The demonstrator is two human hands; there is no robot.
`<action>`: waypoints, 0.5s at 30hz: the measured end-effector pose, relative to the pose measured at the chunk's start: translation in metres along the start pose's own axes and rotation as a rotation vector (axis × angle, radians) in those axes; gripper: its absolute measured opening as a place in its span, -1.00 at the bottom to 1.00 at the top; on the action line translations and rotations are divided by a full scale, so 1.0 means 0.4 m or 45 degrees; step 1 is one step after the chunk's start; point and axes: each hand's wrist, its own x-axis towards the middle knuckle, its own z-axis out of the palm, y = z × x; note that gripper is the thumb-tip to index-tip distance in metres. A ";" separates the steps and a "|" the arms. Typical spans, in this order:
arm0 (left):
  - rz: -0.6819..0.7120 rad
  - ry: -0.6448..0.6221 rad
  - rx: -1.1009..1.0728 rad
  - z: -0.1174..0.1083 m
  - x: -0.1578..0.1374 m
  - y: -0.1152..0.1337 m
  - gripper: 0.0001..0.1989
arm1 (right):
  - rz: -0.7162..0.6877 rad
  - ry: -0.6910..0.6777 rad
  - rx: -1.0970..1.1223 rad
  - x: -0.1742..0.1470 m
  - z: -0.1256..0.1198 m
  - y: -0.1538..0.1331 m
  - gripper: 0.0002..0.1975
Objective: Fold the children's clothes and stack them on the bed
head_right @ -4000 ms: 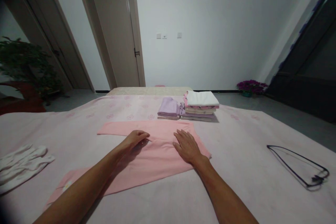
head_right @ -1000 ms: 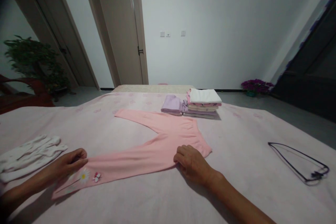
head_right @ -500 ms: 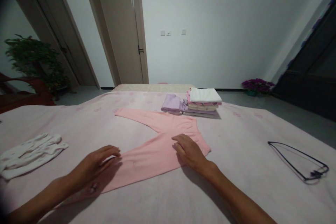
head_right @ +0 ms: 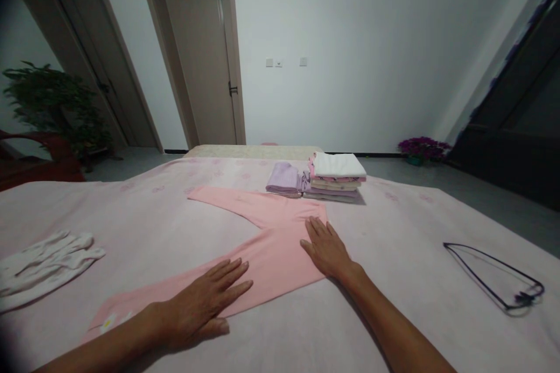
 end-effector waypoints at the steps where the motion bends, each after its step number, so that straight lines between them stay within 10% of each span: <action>1: 0.000 0.001 0.002 -0.002 -0.008 0.002 -0.20 | 0.041 0.000 -0.018 0.001 -0.004 0.009 -0.37; 15: -0.031 -0.079 -0.005 -0.020 -0.023 0.021 -0.23 | -0.025 -0.045 0.053 0.138 -0.032 -0.098 -0.52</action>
